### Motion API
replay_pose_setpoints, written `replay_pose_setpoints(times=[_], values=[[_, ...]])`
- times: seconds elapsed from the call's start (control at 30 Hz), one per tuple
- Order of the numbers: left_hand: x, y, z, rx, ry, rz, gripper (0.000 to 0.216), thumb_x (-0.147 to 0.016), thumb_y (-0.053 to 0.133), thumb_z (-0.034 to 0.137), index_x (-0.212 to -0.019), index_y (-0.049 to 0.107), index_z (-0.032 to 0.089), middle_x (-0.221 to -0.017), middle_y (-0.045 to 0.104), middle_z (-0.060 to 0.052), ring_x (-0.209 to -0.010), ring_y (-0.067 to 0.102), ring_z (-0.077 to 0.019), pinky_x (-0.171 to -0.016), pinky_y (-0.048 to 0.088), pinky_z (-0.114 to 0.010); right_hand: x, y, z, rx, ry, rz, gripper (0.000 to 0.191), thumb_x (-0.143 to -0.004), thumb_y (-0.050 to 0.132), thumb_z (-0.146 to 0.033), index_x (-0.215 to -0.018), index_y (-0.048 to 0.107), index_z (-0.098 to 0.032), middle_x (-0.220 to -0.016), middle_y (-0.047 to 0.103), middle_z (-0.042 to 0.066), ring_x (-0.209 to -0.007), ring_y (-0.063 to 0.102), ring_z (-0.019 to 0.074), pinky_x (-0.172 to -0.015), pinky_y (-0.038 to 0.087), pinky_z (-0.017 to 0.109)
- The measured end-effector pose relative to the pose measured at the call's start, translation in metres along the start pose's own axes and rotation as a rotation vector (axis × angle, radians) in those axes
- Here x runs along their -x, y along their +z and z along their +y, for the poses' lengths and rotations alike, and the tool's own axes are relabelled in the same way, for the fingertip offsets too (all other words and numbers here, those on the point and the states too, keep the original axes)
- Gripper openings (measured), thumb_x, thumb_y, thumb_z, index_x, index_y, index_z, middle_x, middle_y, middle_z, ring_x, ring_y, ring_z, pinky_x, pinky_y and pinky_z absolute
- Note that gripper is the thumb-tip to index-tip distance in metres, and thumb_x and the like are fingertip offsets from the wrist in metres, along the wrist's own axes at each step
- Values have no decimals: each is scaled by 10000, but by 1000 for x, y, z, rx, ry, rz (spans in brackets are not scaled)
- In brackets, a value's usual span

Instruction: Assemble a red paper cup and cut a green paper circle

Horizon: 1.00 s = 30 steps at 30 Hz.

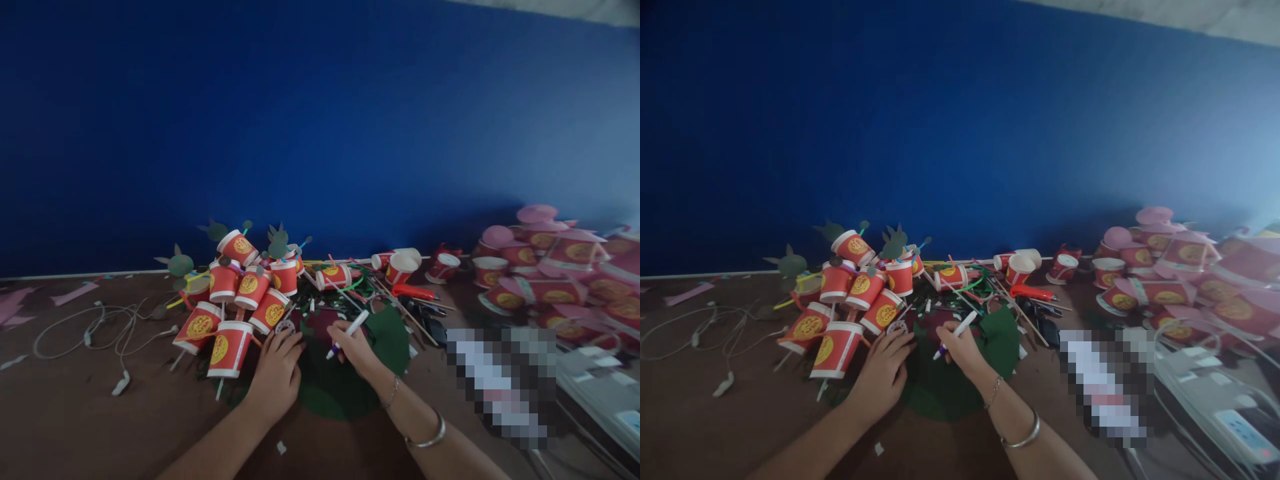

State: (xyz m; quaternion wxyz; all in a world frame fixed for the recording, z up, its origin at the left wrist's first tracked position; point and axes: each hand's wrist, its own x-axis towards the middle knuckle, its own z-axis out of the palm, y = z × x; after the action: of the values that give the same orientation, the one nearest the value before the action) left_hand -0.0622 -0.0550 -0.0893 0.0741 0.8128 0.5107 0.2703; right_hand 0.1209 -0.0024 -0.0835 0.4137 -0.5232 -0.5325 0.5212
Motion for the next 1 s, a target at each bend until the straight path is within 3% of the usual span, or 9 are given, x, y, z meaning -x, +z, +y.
replay_pose_setpoints(times=[0.27, 0.4, 0.5, 0.63, 0.77, 1.0], values=[[0, -3, 0, 2, 74, -76, 367, -732, 438, 19, -988, 627, 201, -1219, 593, -26, -1235, 394, -261, -1074, 264, -529, -1, -4, -3, -12, -14, -36, 377, -695, 530, -422, -436, 375, -197, -369, 334, -72, -285, 266, 39, -297, 150, 187], [-1, -4, 0, 35, 74, -73, 390, -720, 422, 2, -1012, 602, 189, -1151, 622, -38, -1217, 415, -237, -1086, 266, -494, 2, 0, -7, -45, -82, 17, 309, -696, 572, -412, -554, 396, -201, -430, 368, -82, -359, 327, 54, -361, 234, 183], [-1, -3, -1, 60, 67, -67, 402, -701, 415, -10, -998, 600, 187, -1144, 625, -50, -1212, 422, -237, -1084, 261, -504, 2, 5, -4, 74, -165, -5, 229, -672, 587, -339, -588, 424, -202, -472, 419, -64, -443, 366, 80, -417, 274, 195], [-1, -2, -2, 102, 48, -71, 392, -717, 400, -10, -977, 606, 199, -1154, 627, -37, -1202, 434, -237, -1076, 259, -516, 0, 10, 4, 258, -249, 63, 230, -685, 547, -313, -553, 388, -213, -486, 408, -53, -474, 366, 99, -448, 289, 217], [-1, -3, -2, 107, 35, -71, 372, -726, 394, -8, -930, 619, 206, -1126, 642, -34, -1190, 447, -235, -1070, 255, -523, -2, 11, 8, 296, -221, 49, 282, -753, 519, -367, -557, 376, -224, -465, 472, -35, -467, 421, 116, -473, 325, 232], [-1, -2, -2, 94, 42, -45, 378, -712, 407, -12, -900, 638, 219, -1134, 641, -31, -1177, 465, -228, -1058, 273, -530, -2, 13, 8, 379, -231, 85, 228, -681, 560, -308, -546, 400, -218, -486, 454, -45, -468, 397, 109, -443, 291, 223]])
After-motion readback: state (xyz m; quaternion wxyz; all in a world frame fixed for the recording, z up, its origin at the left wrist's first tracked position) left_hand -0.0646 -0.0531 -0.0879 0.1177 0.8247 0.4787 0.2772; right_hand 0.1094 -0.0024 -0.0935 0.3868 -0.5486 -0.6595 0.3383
